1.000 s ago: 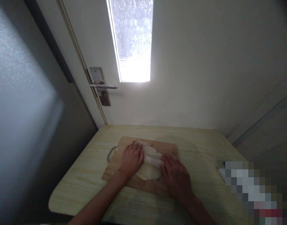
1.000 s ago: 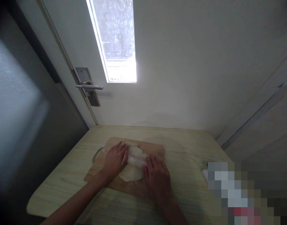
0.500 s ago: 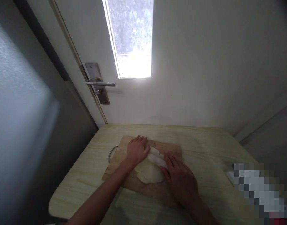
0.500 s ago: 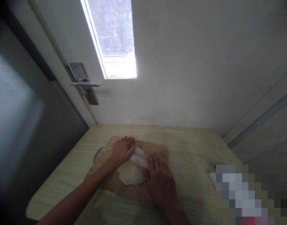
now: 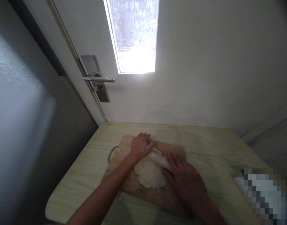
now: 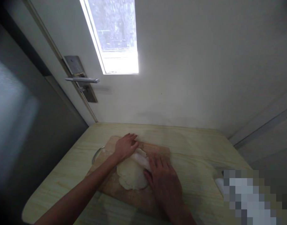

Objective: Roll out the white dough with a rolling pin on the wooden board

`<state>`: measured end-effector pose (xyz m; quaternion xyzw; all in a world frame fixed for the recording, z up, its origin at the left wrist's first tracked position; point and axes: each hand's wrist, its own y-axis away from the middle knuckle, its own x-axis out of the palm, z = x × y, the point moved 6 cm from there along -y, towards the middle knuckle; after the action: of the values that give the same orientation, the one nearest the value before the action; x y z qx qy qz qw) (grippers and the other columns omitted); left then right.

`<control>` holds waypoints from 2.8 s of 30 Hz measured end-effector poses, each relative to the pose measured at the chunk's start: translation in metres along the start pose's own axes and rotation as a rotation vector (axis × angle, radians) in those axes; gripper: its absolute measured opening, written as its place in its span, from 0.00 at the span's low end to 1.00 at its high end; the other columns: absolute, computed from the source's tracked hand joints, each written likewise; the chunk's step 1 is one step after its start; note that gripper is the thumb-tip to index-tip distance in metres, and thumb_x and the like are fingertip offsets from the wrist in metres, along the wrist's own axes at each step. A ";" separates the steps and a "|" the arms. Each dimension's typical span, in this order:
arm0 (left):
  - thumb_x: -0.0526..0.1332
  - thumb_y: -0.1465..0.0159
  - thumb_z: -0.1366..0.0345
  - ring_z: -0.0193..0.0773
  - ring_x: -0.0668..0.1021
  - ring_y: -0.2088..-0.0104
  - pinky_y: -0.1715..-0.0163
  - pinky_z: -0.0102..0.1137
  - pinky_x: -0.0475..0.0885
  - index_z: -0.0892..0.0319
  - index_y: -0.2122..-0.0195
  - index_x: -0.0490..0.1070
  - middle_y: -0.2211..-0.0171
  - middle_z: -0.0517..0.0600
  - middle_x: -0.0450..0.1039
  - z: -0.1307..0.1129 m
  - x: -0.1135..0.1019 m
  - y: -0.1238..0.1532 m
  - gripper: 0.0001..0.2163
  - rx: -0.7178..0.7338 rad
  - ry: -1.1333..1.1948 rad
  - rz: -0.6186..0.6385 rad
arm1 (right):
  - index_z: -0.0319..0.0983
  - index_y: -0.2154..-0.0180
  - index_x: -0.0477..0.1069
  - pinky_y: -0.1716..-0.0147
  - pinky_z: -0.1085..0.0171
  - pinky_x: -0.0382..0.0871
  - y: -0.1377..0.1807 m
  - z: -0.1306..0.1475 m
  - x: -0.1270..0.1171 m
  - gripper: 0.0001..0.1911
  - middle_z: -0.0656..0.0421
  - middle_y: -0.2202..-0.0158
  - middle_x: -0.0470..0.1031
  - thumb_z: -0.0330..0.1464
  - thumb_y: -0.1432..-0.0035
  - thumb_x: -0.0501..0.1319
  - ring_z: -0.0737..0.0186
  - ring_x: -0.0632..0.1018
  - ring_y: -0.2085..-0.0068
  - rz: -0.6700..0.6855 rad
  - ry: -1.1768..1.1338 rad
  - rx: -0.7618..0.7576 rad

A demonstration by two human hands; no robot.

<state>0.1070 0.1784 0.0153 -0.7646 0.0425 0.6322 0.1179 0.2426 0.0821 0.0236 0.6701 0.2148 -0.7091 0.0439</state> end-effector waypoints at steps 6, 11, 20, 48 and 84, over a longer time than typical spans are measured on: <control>0.45 0.41 0.57 0.42 0.64 0.50 0.53 0.35 0.60 0.57 0.56 0.66 0.53 0.52 0.66 0.000 0.001 -0.010 0.18 0.005 -0.010 -0.021 | 0.38 0.50 0.60 0.60 0.55 0.64 -0.010 -0.005 0.002 0.23 0.50 0.51 0.65 0.39 0.47 0.52 0.51 0.67 0.53 0.049 0.011 -0.032; 0.45 0.41 0.57 0.41 0.64 0.50 0.52 0.34 0.59 0.59 0.55 0.65 0.54 0.52 0.66 0.000 0.001 -0.018 0.19 -0.006 0.017 -0.038 | 0.37 0.51 0.60 0.58 0.55 0.64 -0.017 -0.008 0.000 0.23 0.50 0.50 0.64 0.40 0.48 0.53 0.51 0.66 0.52 0.073 -0.014 -0.062; 0.45 0.41 0.58 0.41 0.66 0.51 0.54 0.33 0.61 0.61 0.54 0.64 0.55 0.52 0.67 0.002 0.003 -0.033 0.19 -0.054 0.080 -0.069 | 0.36 0.49 0.57 0.54 0.55 0.61 -0.029 -0.016 0.007 0.26 0.49 0.49 0.62 0.36 0.51 0.56 0.53 0.63 0.49 0.146 -0.150 -0.163; 0.41 0.39 0.57 0.40 0.73 0.63 0.64 0.31 0.66 0.61 0.59 0.67 0.64 0.54 0.71 -0.007 0.014 -0.069 0.19 -0.103 0.005 0.000 | 0.40 0.49 0.59 0.49 0.43 0.42 -0.065 -0.059 0.041 0.33 0.52 0.45 0.57 0.51 0.53 0.51 0.50 0.55 0.44 0.295 -0.258 -0.138; 0.41 0.39 0.62 0.41 0.63 0.48 0.47 0.42 0.49 0.64 0.50 0.59 0.49 0.57 0.62 -0.001 -0.022 0.052 0.19 0.101 -0.164 -0.117 | 0.36 0.48 0.56 0.52 0.54 0.59 0.002 0.004 -0.003 0.24 0.51 0.49 0.63 0.34 0.47 0.53 0.56 0.64 0.50 -0.015 -0.115 -0.206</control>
<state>0.0921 0.1259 0.0303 -0.7046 0.0196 0.6817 0.1961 0.2402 0.0780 0.0261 0.6186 0.2887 -0.7209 0.1196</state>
